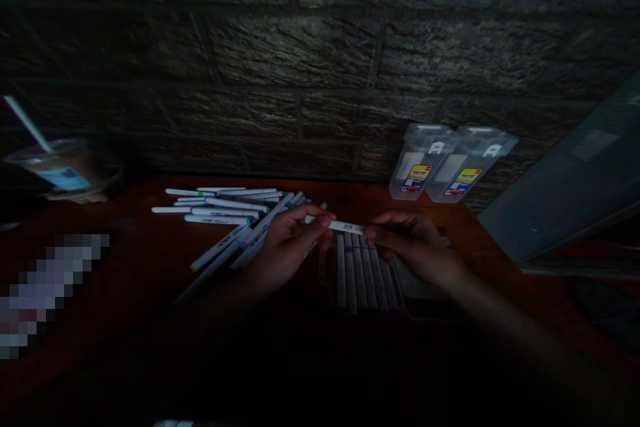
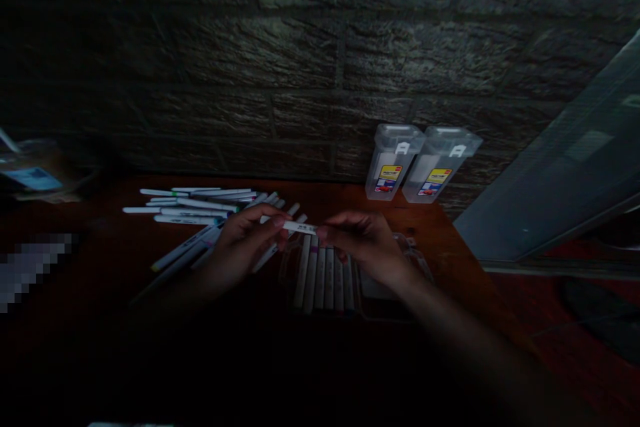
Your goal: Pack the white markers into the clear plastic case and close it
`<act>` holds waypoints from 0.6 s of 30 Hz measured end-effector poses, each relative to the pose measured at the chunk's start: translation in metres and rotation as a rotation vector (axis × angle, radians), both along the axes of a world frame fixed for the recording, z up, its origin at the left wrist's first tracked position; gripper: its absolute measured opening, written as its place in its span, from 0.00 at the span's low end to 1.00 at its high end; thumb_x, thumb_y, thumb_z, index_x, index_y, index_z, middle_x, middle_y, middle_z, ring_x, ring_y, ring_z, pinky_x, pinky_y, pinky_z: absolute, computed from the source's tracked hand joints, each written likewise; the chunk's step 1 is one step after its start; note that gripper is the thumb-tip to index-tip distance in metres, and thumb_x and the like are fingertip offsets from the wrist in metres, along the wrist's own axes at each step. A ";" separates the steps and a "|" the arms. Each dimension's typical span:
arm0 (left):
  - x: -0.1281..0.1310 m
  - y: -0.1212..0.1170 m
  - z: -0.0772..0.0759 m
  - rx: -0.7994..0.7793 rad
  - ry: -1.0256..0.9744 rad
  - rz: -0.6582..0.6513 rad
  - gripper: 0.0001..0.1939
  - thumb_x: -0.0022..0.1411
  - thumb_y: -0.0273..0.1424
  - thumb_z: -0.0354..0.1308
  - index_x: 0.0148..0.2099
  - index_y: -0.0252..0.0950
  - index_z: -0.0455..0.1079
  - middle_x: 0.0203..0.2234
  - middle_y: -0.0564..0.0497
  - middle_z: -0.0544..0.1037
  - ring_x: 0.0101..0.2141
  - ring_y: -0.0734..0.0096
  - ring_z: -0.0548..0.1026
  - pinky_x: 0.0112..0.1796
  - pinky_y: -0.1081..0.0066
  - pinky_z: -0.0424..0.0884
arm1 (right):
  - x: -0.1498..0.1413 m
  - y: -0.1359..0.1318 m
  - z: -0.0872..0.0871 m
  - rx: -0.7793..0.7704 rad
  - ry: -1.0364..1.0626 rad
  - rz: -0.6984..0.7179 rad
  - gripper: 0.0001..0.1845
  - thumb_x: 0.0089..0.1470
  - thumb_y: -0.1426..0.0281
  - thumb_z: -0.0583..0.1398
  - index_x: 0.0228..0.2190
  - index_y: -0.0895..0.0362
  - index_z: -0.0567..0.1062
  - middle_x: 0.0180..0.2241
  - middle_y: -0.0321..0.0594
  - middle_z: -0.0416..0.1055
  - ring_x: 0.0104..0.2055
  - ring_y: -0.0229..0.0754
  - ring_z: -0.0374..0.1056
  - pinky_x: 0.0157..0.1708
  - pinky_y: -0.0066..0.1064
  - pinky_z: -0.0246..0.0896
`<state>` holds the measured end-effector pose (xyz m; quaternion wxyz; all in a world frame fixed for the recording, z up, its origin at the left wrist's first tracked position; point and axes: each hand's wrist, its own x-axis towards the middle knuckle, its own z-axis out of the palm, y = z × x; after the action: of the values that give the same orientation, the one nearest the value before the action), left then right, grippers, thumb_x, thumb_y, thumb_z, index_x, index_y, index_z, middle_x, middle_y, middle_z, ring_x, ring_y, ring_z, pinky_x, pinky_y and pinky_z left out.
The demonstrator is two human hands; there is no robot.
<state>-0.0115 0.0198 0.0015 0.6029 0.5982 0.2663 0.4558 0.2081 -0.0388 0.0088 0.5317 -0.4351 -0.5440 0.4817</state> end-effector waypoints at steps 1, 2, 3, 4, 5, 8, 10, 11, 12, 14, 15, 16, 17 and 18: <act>0.000 0.002 -0.001 -0.014 -0.034 0.000 0.07 0.64 0.35 0.66 0.37 0.37 0.78 0.24 0.53 0.77 0.25 0.74 0.74 0.29 0.73 0.71 | 0.000 0.000 0.000 -0.007 0.016 -0.004 0.06 0.51 0.63 0.73 0.30 0.51 0.86 0.24 0.34 0.77 0.19 0.31 0.63 0.18 0.25 0.59; 0.000 0.003 -0.003 -0.023 -0.065 -0.001 0.07 0.64 0.36 0.66 0.37 0.37 0.78 0.24 0.54 0.76 0.25 0.75 0.73 0.29 0.73 0.71 | 0.000 0.000 0.001 -0.014 0.034 -0.011 0.06 0.51 0.63 0.73 0.30 0.51 0.86 0.25 0.34 0.78 0.19 0.31 0.63 0.18 0.25 0.59; -0.001 0.005 -0.004 -0.026 -0.091 -0.001 0.08 0.65 0.36 0.66 0.37 0.37 0.78 0.24 0.54 0.76 0.25 0.75 0.73 0.29 0.73 0.71 | 0.000 0.000 0.002 -0.021 0.051 -0.017 0.06 0.51 0.63 0.74 0.29 0.51 0.86 0.25 0.34 0.78 0.19 0.31 0.63 0.18 0.25 0.59; -0.001 0.006 -0.005 -0.028 -0.109 -0.003 0.08 0.65 0.36 0.66 0.38 0.37 0.78 0.24 0.54 0.75 0.26 0.75 0.73 0.30 0.73 0.70 | 0.000 0.000 0.004 -0.028 0.070 -0.020 0.06 0.51 0.63 0.74 0.29 0.51 0.86 0.25 0.34 0.78 0.20 0.31 0.64 0.18 0.25 0.59; -0.002 0.007 -0.007 -0.032 -0.123 -0.006 0.08 0.66 0.37 0.66 0.39 0.38 0.78 0.24 0.54 0.75 0.26 0.75 0.73 0.30 0.74 0.70 | 0.000 -0.001 0.005 -0.036 0.090 -0.019 0.06 0.51 0.63 0.74 0.30 0.51 0.86 0.25 0.34 0.78 0.20 0.31 0.64 0.18 0.25 0.60; -0.003 0.010 -0.009 -0.053 -0.154 -0.018 0.07 0.67 0.36 0.64 0.40 0.38 0.79 0.24 0.54 0.74 0.26 0.75 0.73 0.30 0.74 0.69 | -0.001 -0.002 0.009 -0.074 0.162 0.008 0.06 0.51 0.63 0.74 0.30 0.52 0.87 0.26 0.36 0.80 0.21 0.32 0.65 0.19 0.24 0.63; -0.003 0.012 -0.010 -0.062 -0.186 -0.019 0.07 0.67 0.36 0.65 0.40 0.38 0.79 0.24 0.54 0.74 0.25 0.75 0.73 0.29 0.74 0.70 | -0.001 -0.003 0.010 -0.098 0.208 0.034 0.07 0.50 0.63 0.74 0.31 0.53 0.87 0.28 0.37 0.81 0.22 0.32 0.68 0.21 0.24 0.66; -0.002 0.013 -0.011 -0.062 -0.203 -0.018 0.07 0.67 0.36 0.65 0.39 0.38 0.79 0.24 0.54 0.74 0.25 0.75 0.73 0.29 0.74 0.70 | -0.001 -0.003 0.010 -0.105 0.227 0.046 0.07 0.50 0.64 0.74 0.32 0.53 0.87 0.29 0.38 0.82 0.22 0.32 0.69 0.21 0.24 0.67; -0.002 0.013 -0.011 -0.060 -0.215 -0.015 0.07 0.66 0.36 0.65 0.39 0.37 0.79 0.25 0.54 0.74 0.25 0.76 0.73 0.30 0.74 0.70 | -0.001 -0.003 0.010 -0.108 0.244 0.058 0.08 0.50 0.64 0.74 0.33 0.53 0.87 0.29 0.38 0.82 0.23 0.32 0.69 0.22 0.24 0.68; -0.002 0.013 -0.010 -0.058 -0.213 -0.008 0.07 0.67 0.36 0.64 0.39 0.37 0.78 0.25 0.54 0.73 0.25 0.76 0.73 0.30 0.74 0.70 | -0.001 -0.003 0.010 -0.106 0.267 0.075 0.09 0.51 0.64 0.74 0.36 0.53 0.87 0.30 0.39 0.83 0.24 0.33 0.71 0.23 0.24 0.69; -0.002 0.013 -0.010 -0.058 -0.202 -0.002 0.07 0.67 0.36 0.64 0.40 0.37 0.78 0.25 0.55 0.73 0.25 0.76 0.73 0.30 0.74 0.70 | -0.001 -0.003 0.010 -0.100 0.268 0.081 0.11 0.52 0.65 0.74 0.38 0.52 0.87 0.31 0.39 0.83 0.24 0.33 0.71 0.23 0.24 0.69; -0.002 0.013 -0.009 -0.058 -0.191 0.005 0.08 0.68 0.36 0.64 0.40 0.37 0.78 0.24 0.55 0.73 0.25 0.77 0.73 0.30 0.75 0.69 | 0.000 -0.003 0.010 -0.090 0.262 0.082 0.12 0.52 0.64 0.74 0.39 0.52 0.87 0.32 0.39 0.83 0.25 0.34 0.72 0.24 0.25 0.70; -0.002 0.013 -0.009 -0.060 -0.179 0.012 0.08 0.68 0.36 0.64 0.39 0.37 0.78 0.24 0.55 0.73 0.25 0.77 0.72 0.29 0.75 0.68 | 0.000 -0.003 0.009 -0.075 0.248 0.077 0.12 0.52 0.64 0.73 0.40 0.51 0.87 0.32 0.39 0.84 0.26 0.35 0.73 0.24 0.25 0.70; -0.002 0.012 -0.008 -0.056 -0.170 0.019 0.08 0.68 0.36 0.64 0.39 0.37 0.78 0.24 0.55 0.73 0.25 0.77 0.72 0.29 0.75 0.68 | 0.001 -0.002 0.008 -0.055 0.228 0.070 0.13 0.52 0.64 0.74 0.41 0.51 0.87 0.33 0.40 0.84 0.26 0.35 0.73 0.24 0.26 0.71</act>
<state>-0.0139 0.0322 -0.0070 0.6355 0.5377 0.2324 0.5031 0.2086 -0.0410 0.0167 0.5611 -0.3726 -0.4813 0.5610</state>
